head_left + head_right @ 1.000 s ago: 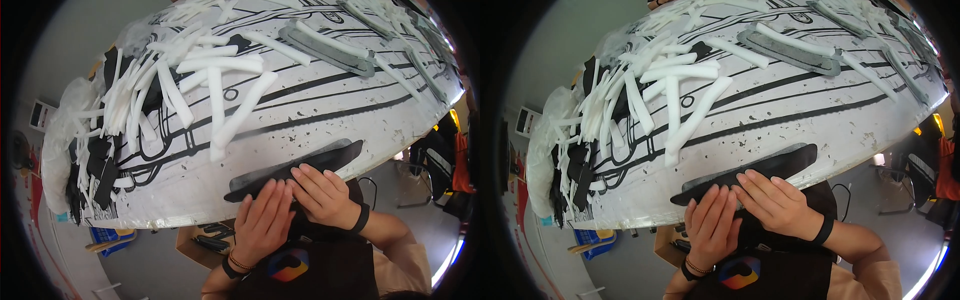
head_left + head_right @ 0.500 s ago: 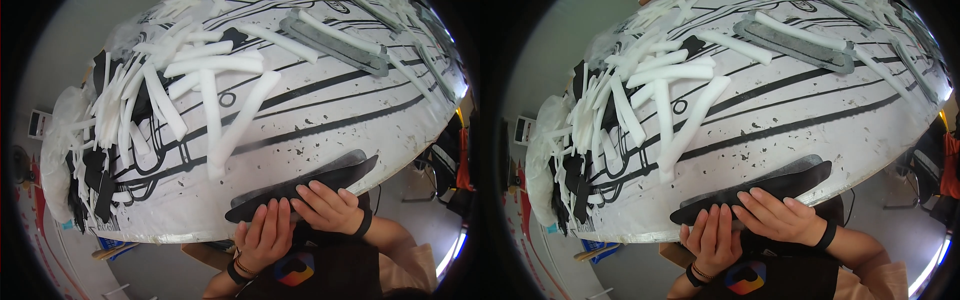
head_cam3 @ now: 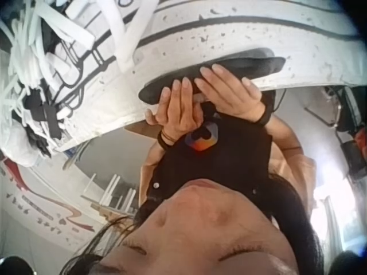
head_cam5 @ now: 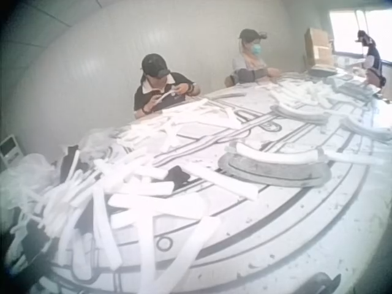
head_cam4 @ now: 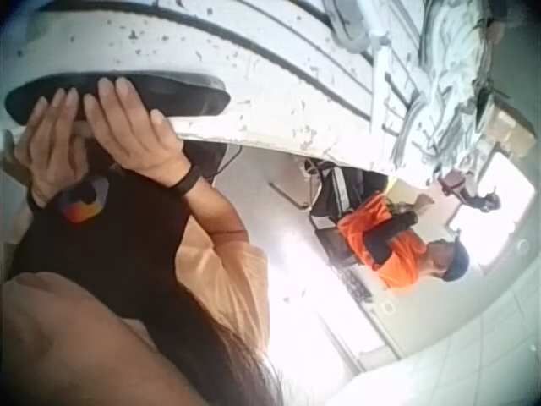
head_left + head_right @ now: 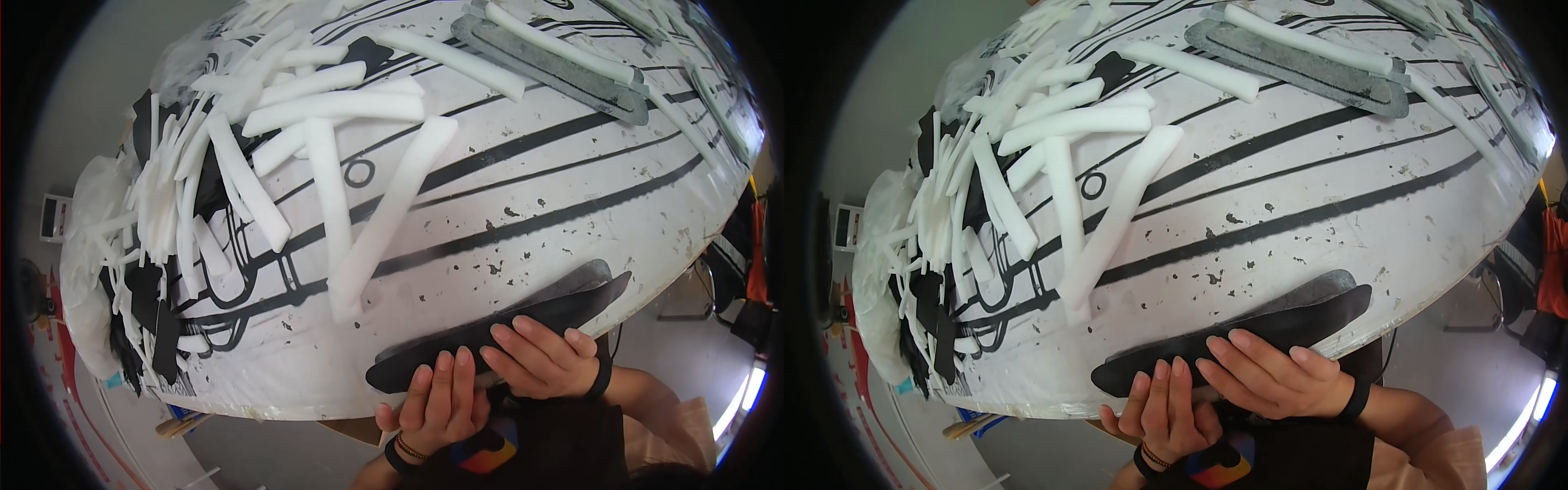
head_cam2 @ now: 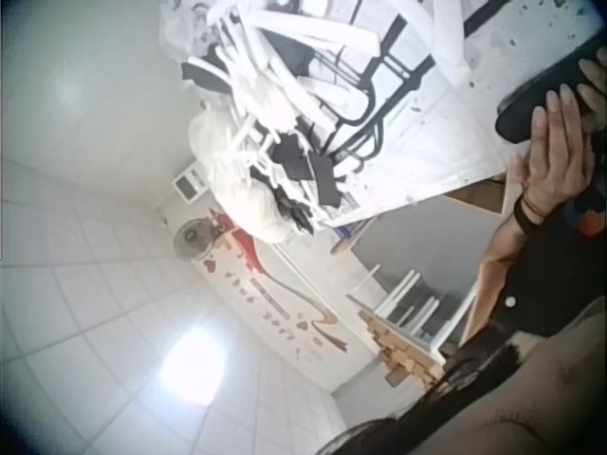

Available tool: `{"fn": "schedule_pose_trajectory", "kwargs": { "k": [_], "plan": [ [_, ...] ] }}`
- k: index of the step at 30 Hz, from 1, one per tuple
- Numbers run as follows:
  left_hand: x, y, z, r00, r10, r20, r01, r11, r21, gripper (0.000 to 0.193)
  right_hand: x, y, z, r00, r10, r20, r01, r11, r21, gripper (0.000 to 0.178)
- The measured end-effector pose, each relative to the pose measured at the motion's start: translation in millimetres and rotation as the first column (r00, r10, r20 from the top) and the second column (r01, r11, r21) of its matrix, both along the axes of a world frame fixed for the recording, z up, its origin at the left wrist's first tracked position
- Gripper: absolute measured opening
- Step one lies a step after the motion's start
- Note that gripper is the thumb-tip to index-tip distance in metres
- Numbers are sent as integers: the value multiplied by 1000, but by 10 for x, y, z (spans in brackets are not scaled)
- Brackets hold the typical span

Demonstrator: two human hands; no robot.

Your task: Applying adhesive padding strips and lining to shoe components at a production workstation.

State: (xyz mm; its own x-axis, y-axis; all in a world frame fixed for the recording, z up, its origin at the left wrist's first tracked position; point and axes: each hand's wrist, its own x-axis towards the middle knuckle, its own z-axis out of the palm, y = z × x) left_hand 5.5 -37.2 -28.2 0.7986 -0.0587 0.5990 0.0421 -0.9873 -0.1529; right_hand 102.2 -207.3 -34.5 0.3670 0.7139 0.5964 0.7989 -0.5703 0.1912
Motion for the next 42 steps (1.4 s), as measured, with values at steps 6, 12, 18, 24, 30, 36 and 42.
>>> {"fn": "schedule_pose_trajectory", "kwargs": {
  "k": [6,12,18,24,30,36,42],
  "plan": [
    [11,-22,88,998,5,-67,-10,998,-66,44,-27,28,72,997,-31,-70,32,999,16,33],
    [16,-12,194,989,-32,-145,25,998,-54,50,-48,73,182,987,-69,-147,75,997,34,31],
    [75,-28,340,978,-46,-204,22,993,-116,43,-71,117,273,977,-96,-189,102,995,21,29],
    [258,-6,461,983,-108,-150,77,977,-200,33,-2,175,351,986,16,-165,-24,999,-48,28],
    [174,158,410,972,-189,-138,159,967,-201,31,1,104,265,986,40,-161,-49,997,-53,29],
    [-17,280,348,984,-87,-154,64,987,-148,27,36,96,241,994,54,-96,-63,994,-93,29],
    [23,275,369,989,65,-134,-81,990,-117,27,80,67,248,994,64,-88,-75,990,-123,29]
  ]
}}
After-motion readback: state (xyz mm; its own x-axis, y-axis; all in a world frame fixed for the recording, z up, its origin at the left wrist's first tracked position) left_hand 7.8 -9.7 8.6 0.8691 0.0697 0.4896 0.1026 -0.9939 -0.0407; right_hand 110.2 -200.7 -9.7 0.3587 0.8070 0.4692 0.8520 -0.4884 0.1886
